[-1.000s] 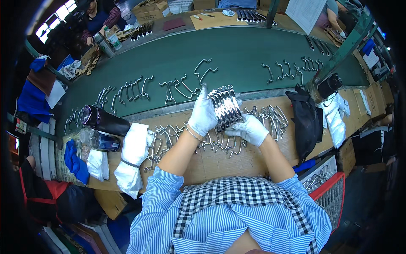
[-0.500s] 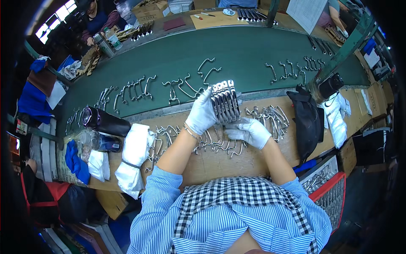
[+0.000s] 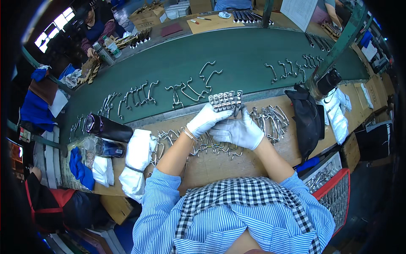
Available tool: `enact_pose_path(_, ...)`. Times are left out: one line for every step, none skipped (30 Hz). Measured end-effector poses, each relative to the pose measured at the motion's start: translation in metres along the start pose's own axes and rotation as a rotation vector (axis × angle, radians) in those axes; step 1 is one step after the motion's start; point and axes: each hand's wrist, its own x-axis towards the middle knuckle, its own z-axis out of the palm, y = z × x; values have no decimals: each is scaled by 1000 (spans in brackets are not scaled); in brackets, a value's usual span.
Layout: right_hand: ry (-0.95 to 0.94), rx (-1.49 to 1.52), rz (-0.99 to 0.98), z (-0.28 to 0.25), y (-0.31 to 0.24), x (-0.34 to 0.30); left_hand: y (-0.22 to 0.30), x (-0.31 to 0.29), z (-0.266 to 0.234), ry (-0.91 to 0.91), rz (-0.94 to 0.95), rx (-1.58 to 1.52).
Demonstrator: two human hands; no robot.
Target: The person assembles or sorts metal handles by hand, moving them between storage boxes while wearing gloves.
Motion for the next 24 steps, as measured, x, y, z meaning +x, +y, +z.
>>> enact_pose_path(-52, 72, -4, 1, -1, 0, -1, -1, -2, -38, -5, 14)
enact_pose_path(-53, 72, -4, 3, -1, 1, -2, -3, -3, -75, -10, 28)
enact_pose_path(-35, 84, -70, 8, -2, 2, 1, -10, -1, -53, -41, 19)
enact_pose_path(-18, 96, -136, 14, -2, 4, 0, -15, -1, -78, -64, 39)
enact_pose_path(133, 202, -107, 21, -4, 4, -1, -18, -4, -119, -71, 118)
enact_pose_path(135, 204, -117, 7, -2, 3, -1, -20, -4, -165, -75, 198)
enact_pose_path(204, 165, -111, -18, 1, 5, -3, -17, -3, -170, 253, 583)
enact_pose_path(272, 126, -96, -32, 3, 7, -7, -19, -4, -171, 253, 587)
enact_pose_path(389, 67, -135, 10, -1, 2, -11, -22, -5, -151, 408, 740)
enact_pose_path(389, 68, -136, -2, 1, 3, -15, -25, -7, -129, 565, 892)
enact_pose_path(277, 94, -128, -25, 5, 5, -18, -26, -9, -170, 588, 980)
enact_pose_path(166, 119, -124, -26, 5, 5, -14, -28, -8, -174, 588, 981)
enact_pose_path(305, 84, -122, -25, 7, 4, -10, -31, -5, -197, 528, 1005)
enact_pose_path(304, 85, -125, -26, 7, 4, -7, -32, -4, -220, 468, 1029)
enact_pose_path(295, 94, -129, -28, 7, 3, -7, -31, -4, -250, 496, 1011)
enact_pose_path(287, 102, -134, -30, 7, 2, -7, -32, -4, -249, 499, 1007)
enact_pose_path(263, 99, -142, -31, 7, 1, -8, -34, -4, -232, 498, 1026)
enact_pose_path(262, 99, -143, -29, 7, 0, -6, -36, -5, -216, 495, 1050)
enact_pose_path(278, 100, -150, -26, 7, 0, -5, -37, -5, -217, 495, 1050)
enact_pose_path(295, 100, -156, -23, 7, -1, -3, -38, -6, -217, 523, 1029)
enact_pose_path(296, 99, -155, -21, 6, -2, -3, -39, -5, -214, 552, 1007)
enact_pose_path(311, 84, -150, -19, 5, -4, -5, -39, -5, -212, 552, 1005)
enact_pose_path(326, 69, -145, -19, 5, -5, -9, -40, -6, -208, 558, 996)
enact_pose_path(326, 70, -147, -19, 5, -4, -10, -41, -8, -207, 565, 989)
